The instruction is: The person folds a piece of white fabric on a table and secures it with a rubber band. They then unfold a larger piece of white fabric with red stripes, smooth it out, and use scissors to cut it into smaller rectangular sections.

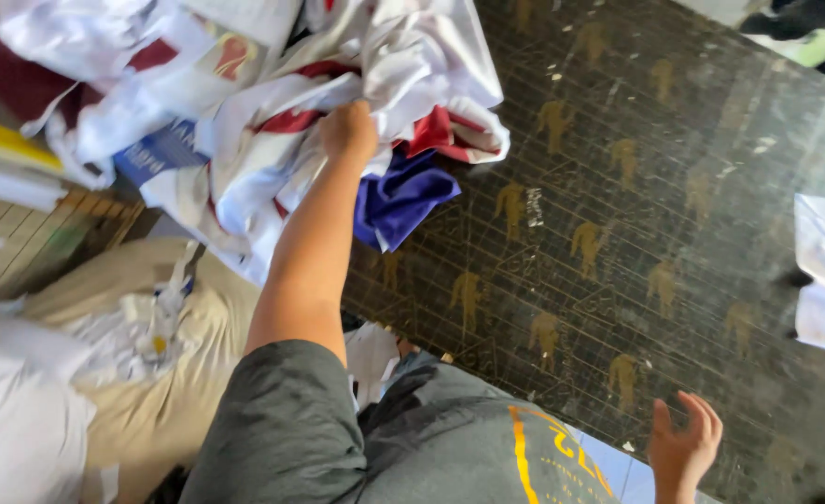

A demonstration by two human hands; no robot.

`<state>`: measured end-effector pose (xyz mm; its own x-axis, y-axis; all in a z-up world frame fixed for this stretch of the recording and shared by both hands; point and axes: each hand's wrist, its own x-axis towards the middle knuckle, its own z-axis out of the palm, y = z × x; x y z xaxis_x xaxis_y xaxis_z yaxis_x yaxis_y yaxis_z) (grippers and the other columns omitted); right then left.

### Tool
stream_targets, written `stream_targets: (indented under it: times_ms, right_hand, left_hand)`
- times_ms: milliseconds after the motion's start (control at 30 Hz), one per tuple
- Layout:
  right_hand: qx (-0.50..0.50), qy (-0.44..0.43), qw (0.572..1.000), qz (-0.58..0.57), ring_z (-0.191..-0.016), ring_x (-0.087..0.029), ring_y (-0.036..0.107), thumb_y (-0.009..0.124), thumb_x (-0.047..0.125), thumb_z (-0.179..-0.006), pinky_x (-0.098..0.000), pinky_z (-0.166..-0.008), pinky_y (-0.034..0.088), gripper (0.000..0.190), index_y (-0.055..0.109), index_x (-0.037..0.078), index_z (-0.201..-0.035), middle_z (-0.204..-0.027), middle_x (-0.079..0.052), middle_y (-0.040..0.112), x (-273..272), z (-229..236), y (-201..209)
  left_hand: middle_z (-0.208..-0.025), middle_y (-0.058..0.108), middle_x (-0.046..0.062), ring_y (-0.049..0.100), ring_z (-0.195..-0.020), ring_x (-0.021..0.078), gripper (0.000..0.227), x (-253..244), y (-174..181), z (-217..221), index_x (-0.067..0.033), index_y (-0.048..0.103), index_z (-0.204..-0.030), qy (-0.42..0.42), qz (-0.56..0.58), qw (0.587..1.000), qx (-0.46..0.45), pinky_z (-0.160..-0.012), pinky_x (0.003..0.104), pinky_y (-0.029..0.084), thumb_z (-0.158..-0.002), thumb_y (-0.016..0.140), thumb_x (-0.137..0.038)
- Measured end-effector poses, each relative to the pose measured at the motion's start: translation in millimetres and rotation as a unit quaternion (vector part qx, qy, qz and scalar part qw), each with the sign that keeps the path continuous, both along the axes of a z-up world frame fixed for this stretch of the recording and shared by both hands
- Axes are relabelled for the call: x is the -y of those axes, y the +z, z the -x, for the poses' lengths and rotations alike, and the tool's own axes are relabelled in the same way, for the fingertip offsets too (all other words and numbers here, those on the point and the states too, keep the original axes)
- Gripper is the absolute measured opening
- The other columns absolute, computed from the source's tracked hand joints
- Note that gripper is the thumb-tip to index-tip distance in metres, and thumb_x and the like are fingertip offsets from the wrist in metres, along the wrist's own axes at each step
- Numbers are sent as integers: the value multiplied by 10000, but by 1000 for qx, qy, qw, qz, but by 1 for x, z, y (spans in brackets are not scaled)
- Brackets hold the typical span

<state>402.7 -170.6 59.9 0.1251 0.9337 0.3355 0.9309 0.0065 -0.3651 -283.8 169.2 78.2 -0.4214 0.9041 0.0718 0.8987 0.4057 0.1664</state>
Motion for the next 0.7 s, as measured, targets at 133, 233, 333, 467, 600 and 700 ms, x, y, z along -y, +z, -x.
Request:
stream_targets:
  times_ms: [133, 233, 333, 467, 600, 700]
  right_hand:
    - [-134, -205, 968, 58, -1147, -250, 605, 813, 161, -979, -453, -956, 500, 307, 737, 74, -1264, -1292, -121, 608, 39, 16, 16]
    - [-185, -161, 968, 47, -1051, -268, 624, 780, 101, -1017, -433, -941, 536, 236, 721, 16, -1228, -1241, -148, 604, 32, 45, 24]
    - [-247, -33, 968, 29, -1179, -303, 599, 736, 79, -995, -434, -1008, 535, 328, 638, -18, -1292, -1310, -185, 564, -13, 98, 71]
    - [-216, -37, 976, 3, -1130, -319, 608, 723, 34, -927, -433, -964, 531, 337, 647, -13, -1252, -1254, -181, 582, -52, 95, 86]
    - [-161, -13, 986, -36, -1021, -355, 629, 691, -65, -774, -432, -866, 520, 393, 668, -1, -1161, -1129, -176, 623, -68, 64, 97]
    - [-137, -1, 989, -59, -948, -380, 643, 668, -131, -672, -431, -800, 513, 449, 683, 6, -1100, -1046, -172, 651, -57, 27, 102]
  left_hand:
    - [-996, 709, 145, 590, -927, 388, 134, -32, 46, -34, -129, 672, -980, -58, -202, 971, 114, -678, 513, 473, -1002, 548, -175]
    - [-1008, 696, 99, 736, -911, 292, 621, -12, 104, -159, -138, 443, -1129, -150, -168, 895, 386, -764, 416, 576, -686, 821, 76]
    - [-1316, 567, 245, 649, -1040, 300, 781, 74, 93, -336, 98, 341, -1493, -391, -71, 865, 305, -785, 308, 604, -756, 596, 145]
    - [-1117, 724, 223, 707, -1054, 485, 206, 221, 128, -436, -99, 659, -1136, -528, -78, 663, 525, -971, 565, 584, -996, 561, -215]
    - [-975, 704, 148, 736, -938, 406, 162, 227, 176, -450, -170, 580, -1127, -618, -123, 598, 496, -818, 474, 605, -1017, 556, -285]
    - [-1014, 693, 125, 704, -964, 325, 164, 196, 223, -405, -128, 641, -1150, -562, -152, 541, 606, -871, 423, 584, -990, 613, -145]
